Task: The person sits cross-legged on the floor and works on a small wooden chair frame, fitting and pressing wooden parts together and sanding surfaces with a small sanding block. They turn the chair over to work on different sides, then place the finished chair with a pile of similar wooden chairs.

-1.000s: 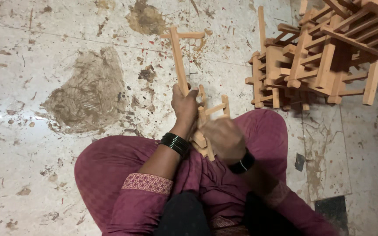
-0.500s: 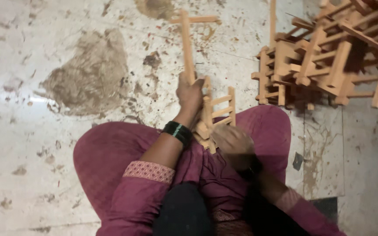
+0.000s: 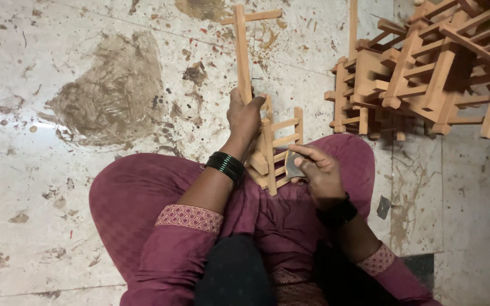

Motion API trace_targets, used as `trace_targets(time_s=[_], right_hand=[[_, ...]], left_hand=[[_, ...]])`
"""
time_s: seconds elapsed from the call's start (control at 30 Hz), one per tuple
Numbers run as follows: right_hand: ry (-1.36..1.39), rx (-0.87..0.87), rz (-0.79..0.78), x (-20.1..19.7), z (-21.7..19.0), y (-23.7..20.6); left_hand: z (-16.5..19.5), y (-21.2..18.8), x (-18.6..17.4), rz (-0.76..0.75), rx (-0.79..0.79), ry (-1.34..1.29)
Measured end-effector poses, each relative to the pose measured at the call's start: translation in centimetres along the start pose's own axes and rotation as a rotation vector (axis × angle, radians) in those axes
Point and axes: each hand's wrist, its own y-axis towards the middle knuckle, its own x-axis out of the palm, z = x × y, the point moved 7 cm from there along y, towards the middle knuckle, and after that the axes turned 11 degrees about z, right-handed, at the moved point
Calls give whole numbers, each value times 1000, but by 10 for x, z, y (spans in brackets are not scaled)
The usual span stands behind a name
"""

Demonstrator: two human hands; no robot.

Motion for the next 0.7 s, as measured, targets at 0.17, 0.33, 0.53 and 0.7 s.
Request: trace_targets(time_s=[0.17,0.33,0.53,0.7], right_hand=[[229,145,-21,-7,15,3],[329,62,-39,-6,23,7],[107,17,102,1,9,6],[-105,-392,48,35,-33,17]], left_hand=[[-1,-1,2,-7,-4,57],[-5,-2,6,-18,-39,1],[0,-2,2,2,-30,1],[-4,-1,3,1,-68,95]])
